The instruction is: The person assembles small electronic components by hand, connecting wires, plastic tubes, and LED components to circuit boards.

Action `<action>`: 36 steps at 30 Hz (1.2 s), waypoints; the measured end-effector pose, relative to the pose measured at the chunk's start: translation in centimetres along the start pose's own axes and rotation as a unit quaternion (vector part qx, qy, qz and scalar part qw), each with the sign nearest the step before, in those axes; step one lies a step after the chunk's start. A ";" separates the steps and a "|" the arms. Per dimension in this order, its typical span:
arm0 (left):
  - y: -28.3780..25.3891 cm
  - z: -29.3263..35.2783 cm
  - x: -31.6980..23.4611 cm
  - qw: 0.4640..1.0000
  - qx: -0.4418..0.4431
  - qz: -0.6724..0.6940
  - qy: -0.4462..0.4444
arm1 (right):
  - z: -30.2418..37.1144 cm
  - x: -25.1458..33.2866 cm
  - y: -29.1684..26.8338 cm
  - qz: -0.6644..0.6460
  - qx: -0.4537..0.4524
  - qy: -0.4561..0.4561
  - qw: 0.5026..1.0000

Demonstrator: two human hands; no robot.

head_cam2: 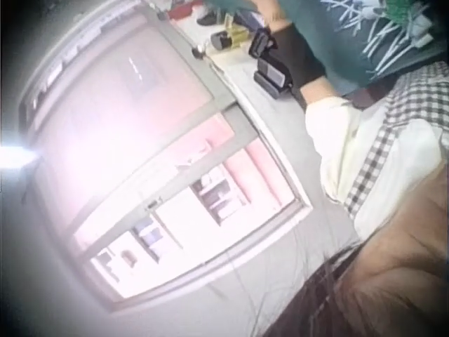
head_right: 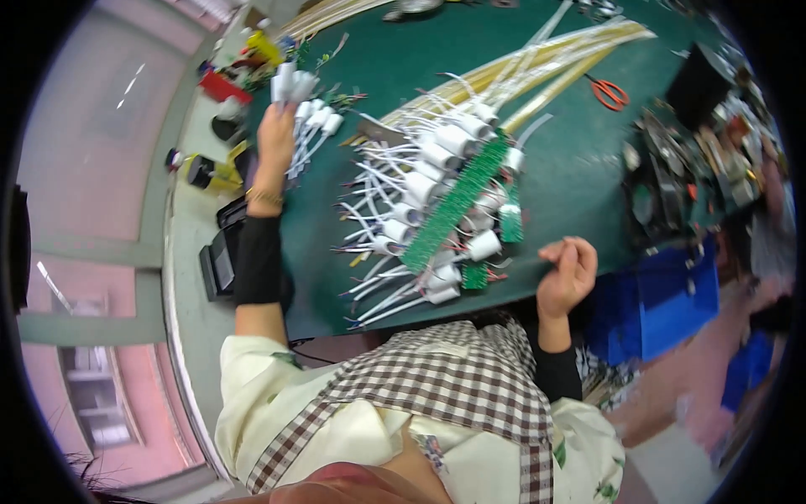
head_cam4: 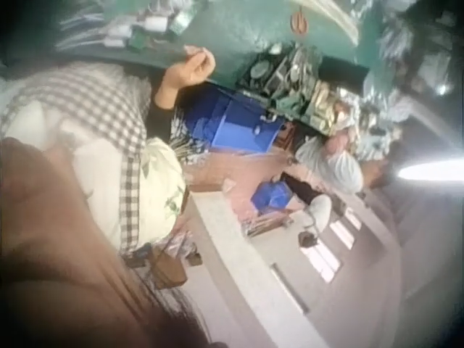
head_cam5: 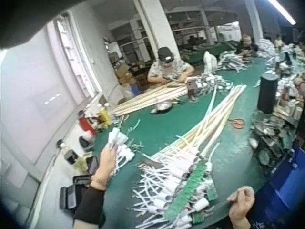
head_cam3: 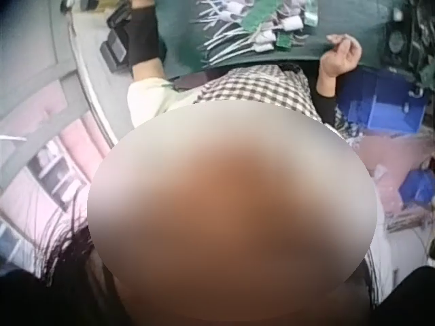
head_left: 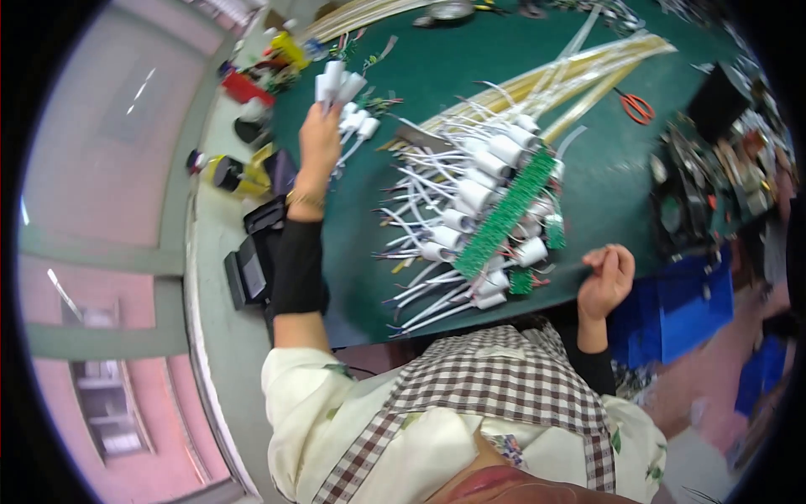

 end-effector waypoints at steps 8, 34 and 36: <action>7.2 -0.8 11.2 0.970 0.042 -0.241 -0.003 | -0.5 -1.0 0.7 0.019 0.075 0.062 0.995; 14.4 10.5 -26.1 0.746 0.509 0.086 0.421 | -1.4 -2.9 3.7 0.056 0.176 0.124 0.975; 14.3 9.9 -26.6 0.748 0.500 0.092 0.427 | -1.3 -3.9 3.4 0.067 0.196 0.139 0.968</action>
Point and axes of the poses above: each hand's wrist, its own z-axis away from the middle knuckle, its own y-axis out of the palm, x = y × z, the point moved 8 cm from there along -z, towards the middle knuckle, and after that the axes turned 5 degrees about x, right-handed, at the moved point
